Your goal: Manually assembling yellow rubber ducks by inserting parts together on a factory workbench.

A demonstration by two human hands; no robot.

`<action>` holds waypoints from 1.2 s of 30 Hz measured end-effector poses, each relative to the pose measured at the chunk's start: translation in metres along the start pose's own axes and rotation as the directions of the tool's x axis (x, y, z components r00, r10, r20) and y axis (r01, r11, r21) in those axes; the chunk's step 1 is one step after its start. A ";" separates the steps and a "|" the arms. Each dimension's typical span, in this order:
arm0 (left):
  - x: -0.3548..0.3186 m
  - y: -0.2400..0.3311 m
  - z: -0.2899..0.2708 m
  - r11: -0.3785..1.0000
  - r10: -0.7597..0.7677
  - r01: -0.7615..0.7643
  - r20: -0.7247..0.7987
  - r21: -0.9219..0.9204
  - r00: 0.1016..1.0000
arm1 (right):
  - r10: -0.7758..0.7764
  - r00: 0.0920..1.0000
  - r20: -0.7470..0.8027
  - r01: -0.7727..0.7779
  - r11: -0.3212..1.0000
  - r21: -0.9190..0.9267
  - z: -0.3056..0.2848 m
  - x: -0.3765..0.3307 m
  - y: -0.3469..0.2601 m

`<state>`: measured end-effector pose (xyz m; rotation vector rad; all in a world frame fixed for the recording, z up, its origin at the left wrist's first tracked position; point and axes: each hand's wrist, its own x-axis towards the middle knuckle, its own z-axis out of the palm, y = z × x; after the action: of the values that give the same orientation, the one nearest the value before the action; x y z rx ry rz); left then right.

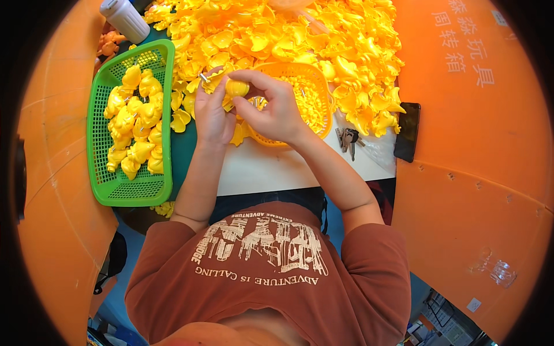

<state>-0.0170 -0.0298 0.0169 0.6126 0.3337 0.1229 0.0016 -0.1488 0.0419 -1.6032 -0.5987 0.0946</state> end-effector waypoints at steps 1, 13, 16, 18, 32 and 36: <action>0.002 -0.005 -0.002 0.998 0.049 -0.050 0.024 0.033 0.998 | -0.026 1.000 0.009 0.026 0.998 -0.057 -0.003 -0.003 -0.002; 0.000 -0.005 -0.001 0.992 -0.058 0.078 0.181 -0.104 0.982 | 0.294 0.953 -0.076 -0.270 0.935 0.230 -0.010 -0.008 -0.015; 0.001 -0.004 0.000 0.993 -0.067 0.083 0.166 -0.090 0.984 | 0.269 0.959 -0.095 -0.254 0.956 0.144 -0.009 -0.009 -0.012; 0.001 -0.003 0.001 0.993 -0.095 0.105 0.154 -0.060 0.984 | 0.244 0.965 -0.090 -0.230 0.962 0.147 -0.007 -0.006 -0.013; 0.003 -0.005 -0.004 0.996 0.012 0.004 0.172 -0.093 0.985 | 0.037 0.992 -0.118 -0.053 0.990 -0.131 0.001 0.005 -0.012; 0.004 -0.003 -0.005 0.976 -0.078 0.105 0.146 -0.188 0.986 | 0.034 0.974 -0.225 -0.020 0.998 0.064 0.010 0.001 0.004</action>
<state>-0.0153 -0.0288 0.0102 0.4077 0.2124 0.0234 -0.0009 -0.1394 0.0371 -1.5372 -0.3937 -0.0491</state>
